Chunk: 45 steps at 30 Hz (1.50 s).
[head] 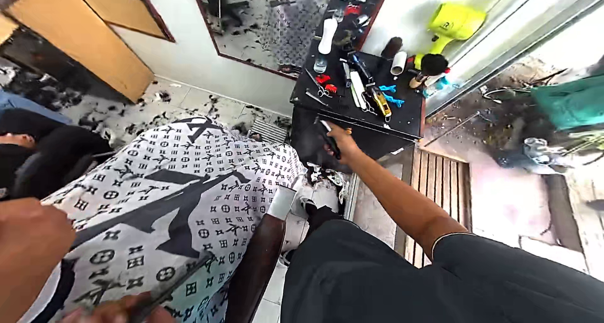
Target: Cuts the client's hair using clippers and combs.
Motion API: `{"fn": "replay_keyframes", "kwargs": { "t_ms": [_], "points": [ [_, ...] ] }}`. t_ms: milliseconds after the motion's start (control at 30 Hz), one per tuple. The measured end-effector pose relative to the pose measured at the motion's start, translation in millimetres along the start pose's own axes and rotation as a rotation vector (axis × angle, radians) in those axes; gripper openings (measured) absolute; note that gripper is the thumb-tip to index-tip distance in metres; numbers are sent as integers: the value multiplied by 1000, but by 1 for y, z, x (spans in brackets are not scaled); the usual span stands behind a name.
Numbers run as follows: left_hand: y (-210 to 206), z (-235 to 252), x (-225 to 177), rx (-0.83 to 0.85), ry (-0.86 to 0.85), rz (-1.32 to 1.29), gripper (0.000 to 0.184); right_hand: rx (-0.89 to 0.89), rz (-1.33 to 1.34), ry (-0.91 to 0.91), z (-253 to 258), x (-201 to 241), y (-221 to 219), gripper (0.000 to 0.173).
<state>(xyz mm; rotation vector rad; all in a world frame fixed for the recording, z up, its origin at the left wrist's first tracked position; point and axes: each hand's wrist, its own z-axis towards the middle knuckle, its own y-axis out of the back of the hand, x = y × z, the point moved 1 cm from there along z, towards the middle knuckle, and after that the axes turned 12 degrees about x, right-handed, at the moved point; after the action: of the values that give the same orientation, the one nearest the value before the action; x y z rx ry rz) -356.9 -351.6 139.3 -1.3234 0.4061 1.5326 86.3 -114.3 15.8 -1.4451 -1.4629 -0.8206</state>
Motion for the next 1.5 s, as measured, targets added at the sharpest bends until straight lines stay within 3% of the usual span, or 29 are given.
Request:
{"fn": "replay_keyframes", "kwargs": {
  "t_ms": [100,200,333,500,600,700,833,933,1067,1233,1367,1500],
  "points": [
    [-40,-8,32,60,72,136,27,-307,-514,-11,49,10,85,57],
    [-77,-12,62,84,126,304,20,-415,-791,-79,101,19,151,69],
    [-127,-10,99,64,235,409,18,-367,-891,-169,153,31,184,66],
    [-173,-2,135,81,326,467,22,-331,-916,-30,199,18,205,64],
    [-196,5,147,104,358,482,22,-340,-948,57,203,22,210,64],
    [-210,12,154,147,366,502,23,-451,-976,122,175,38,226,56],
    [-220,18,162,180,365,512,23,-610,-922,-155,140,34,263,76],
    [-229,19,166,215,366,515,23,-560,-910,-332,139,27,277,73],
    [-225,17,162,291,310,470,24,-575,-905,-273,139,27,287,70],
    [-188,0,141,277,264,486,25,-576,-548,-57,98,56,256,72],
    [-149,-18,115,272,279,476,26,-262,-23,150,50,66,176,62],
    [-91,-39,70,305,202,517,30,50,126,305,-5,59,73,53]
  ]
}}
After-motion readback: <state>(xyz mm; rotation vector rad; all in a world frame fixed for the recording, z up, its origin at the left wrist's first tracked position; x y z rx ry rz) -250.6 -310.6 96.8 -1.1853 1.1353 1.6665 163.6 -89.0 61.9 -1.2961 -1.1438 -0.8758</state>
